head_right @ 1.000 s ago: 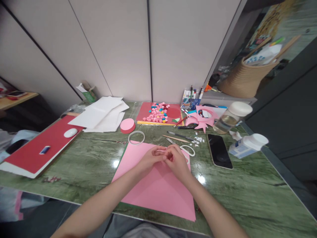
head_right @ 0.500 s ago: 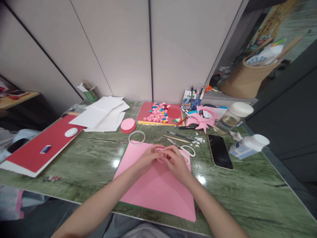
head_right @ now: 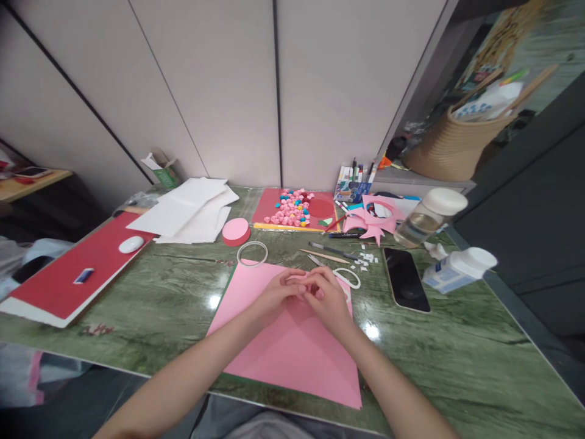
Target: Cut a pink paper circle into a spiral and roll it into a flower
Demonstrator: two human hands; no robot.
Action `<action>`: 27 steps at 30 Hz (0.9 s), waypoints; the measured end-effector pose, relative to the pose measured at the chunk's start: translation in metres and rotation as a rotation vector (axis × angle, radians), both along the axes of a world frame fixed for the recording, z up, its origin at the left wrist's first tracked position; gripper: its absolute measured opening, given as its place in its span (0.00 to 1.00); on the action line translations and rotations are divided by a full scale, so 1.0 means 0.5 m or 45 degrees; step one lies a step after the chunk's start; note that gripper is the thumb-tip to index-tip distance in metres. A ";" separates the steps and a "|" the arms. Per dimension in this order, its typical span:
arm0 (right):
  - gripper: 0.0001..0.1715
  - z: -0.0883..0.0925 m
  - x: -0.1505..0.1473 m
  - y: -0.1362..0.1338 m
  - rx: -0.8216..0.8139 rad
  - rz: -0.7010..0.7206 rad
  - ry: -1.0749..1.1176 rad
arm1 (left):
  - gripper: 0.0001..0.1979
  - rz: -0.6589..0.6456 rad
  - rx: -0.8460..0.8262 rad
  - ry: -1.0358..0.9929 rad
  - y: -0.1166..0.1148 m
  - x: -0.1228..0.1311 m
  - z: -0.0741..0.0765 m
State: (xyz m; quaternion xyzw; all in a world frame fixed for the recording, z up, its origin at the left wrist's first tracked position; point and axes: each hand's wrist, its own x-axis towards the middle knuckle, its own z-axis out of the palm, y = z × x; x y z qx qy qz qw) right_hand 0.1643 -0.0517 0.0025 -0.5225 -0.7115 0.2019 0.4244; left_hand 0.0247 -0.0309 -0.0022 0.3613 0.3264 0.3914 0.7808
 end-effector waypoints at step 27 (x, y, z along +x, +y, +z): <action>0.09 0.006 -0.001 -0.002 -0.004 0.122 -0.024 | 0.18 -0.015 0.037 0.017 0.003 -0.007 0.003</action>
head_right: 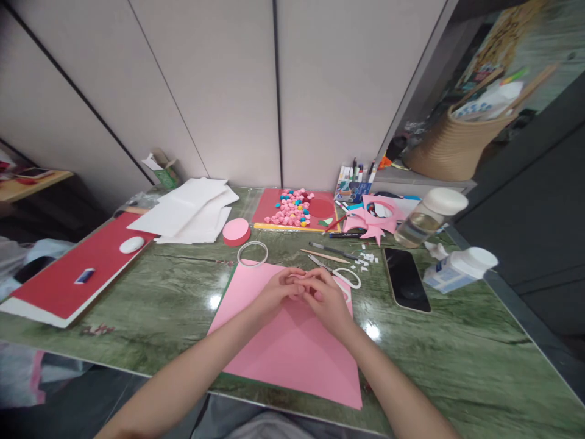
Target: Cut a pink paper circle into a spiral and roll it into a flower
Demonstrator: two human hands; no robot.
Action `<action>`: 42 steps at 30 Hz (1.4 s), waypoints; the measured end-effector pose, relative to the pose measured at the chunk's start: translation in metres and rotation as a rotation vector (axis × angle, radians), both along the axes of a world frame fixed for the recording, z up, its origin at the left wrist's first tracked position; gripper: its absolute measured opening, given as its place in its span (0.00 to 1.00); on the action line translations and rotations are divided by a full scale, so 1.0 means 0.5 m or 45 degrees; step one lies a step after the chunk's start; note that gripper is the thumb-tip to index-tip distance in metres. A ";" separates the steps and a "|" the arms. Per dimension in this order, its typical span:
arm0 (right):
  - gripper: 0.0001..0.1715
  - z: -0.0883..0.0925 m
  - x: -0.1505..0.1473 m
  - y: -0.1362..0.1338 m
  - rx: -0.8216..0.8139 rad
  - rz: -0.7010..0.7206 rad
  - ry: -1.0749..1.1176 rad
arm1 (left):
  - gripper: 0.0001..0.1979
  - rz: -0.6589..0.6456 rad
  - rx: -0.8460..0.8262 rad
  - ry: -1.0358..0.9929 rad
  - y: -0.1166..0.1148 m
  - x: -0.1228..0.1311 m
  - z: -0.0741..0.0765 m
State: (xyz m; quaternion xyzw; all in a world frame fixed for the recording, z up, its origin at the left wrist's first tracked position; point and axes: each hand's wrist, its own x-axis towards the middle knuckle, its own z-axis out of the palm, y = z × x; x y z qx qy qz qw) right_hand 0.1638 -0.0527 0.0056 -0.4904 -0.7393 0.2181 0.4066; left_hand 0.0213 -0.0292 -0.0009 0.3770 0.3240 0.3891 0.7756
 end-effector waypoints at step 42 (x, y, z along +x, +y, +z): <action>0.10 -0.005 0.006 0.003 -0.023 -0.061 0.035 | 0.23 0.113 -0.039 -0.009 -0.003 0.000 0.008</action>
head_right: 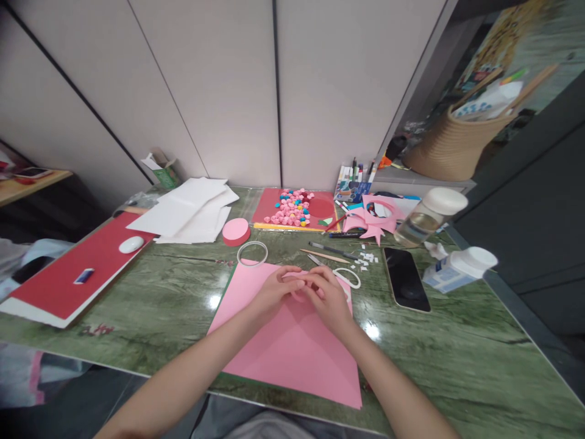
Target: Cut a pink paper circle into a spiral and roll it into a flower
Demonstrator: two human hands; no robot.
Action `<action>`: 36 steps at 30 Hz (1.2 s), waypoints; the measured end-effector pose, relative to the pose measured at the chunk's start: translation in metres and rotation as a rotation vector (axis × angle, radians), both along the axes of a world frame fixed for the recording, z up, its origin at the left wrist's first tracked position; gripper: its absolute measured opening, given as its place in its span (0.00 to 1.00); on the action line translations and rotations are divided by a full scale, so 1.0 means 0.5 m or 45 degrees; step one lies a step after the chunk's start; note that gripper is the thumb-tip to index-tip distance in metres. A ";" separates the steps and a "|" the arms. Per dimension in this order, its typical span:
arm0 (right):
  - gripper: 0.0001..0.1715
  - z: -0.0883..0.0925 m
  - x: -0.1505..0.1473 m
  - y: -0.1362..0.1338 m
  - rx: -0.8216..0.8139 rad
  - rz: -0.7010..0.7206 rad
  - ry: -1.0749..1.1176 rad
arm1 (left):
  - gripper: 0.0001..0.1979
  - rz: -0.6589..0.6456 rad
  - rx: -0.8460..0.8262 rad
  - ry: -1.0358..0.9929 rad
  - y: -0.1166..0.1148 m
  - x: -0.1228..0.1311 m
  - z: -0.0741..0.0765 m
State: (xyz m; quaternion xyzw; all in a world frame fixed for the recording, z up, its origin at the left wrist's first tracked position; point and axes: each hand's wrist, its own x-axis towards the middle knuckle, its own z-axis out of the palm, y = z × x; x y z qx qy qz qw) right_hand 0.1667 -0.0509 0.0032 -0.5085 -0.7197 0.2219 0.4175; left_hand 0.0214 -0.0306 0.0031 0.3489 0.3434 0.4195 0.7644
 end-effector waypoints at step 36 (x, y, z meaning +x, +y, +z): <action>0.11 -0.002 0.001 -0.002 0.035 0.053 -0.062 | 0.23 -0.049 0.064 0.084 0.009 -0.002 -0.002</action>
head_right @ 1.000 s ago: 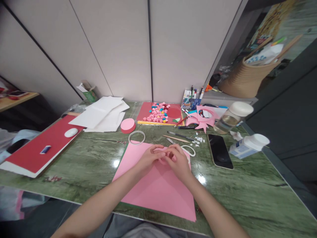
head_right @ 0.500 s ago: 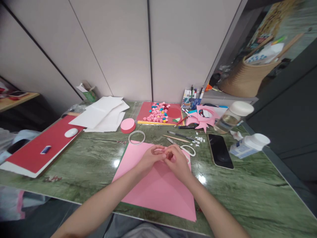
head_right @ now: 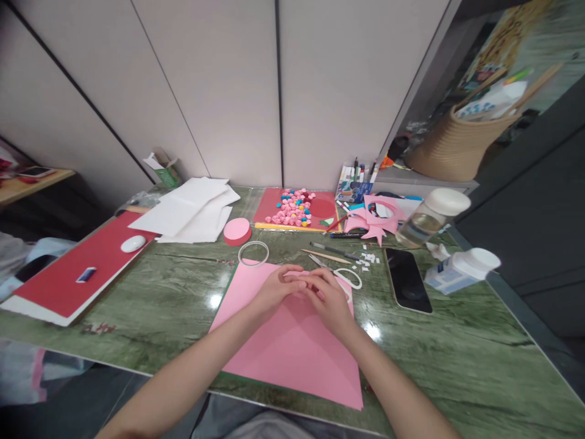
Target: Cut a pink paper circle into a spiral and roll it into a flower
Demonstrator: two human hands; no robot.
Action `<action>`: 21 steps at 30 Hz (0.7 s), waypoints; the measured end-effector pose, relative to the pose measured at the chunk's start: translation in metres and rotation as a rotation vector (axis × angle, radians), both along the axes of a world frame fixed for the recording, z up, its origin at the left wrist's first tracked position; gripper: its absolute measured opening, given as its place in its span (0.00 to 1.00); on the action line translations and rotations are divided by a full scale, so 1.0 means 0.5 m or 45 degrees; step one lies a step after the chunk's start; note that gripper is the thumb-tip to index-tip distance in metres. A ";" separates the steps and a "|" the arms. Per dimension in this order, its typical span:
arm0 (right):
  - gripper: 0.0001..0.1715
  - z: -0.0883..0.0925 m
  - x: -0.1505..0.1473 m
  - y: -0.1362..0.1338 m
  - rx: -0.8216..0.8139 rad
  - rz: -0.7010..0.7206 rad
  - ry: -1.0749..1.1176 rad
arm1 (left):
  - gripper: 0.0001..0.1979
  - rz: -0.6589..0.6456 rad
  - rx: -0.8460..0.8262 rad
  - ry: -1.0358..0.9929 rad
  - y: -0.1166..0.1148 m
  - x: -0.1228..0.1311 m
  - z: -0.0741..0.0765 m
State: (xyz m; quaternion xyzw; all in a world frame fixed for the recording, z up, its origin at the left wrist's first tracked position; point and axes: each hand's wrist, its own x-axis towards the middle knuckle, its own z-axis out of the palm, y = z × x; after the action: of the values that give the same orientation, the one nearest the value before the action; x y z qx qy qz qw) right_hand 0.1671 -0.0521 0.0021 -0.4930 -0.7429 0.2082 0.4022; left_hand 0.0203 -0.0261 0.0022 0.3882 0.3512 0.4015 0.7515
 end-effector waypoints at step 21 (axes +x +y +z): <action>0.02 0.007 -0.007 0.001 -0.008 -0.086 0.084 | 0.20 0.020 -0.077 -0.039 -0.012 0.009 0.007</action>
State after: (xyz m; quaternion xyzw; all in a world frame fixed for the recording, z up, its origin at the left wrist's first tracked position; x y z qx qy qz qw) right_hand 0.1638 -0.0515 0.0054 -0.5119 -0.7114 0.2128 0.4319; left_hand 0.0251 -0.0322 0.0058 0.3563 0.3547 0.4026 0.7650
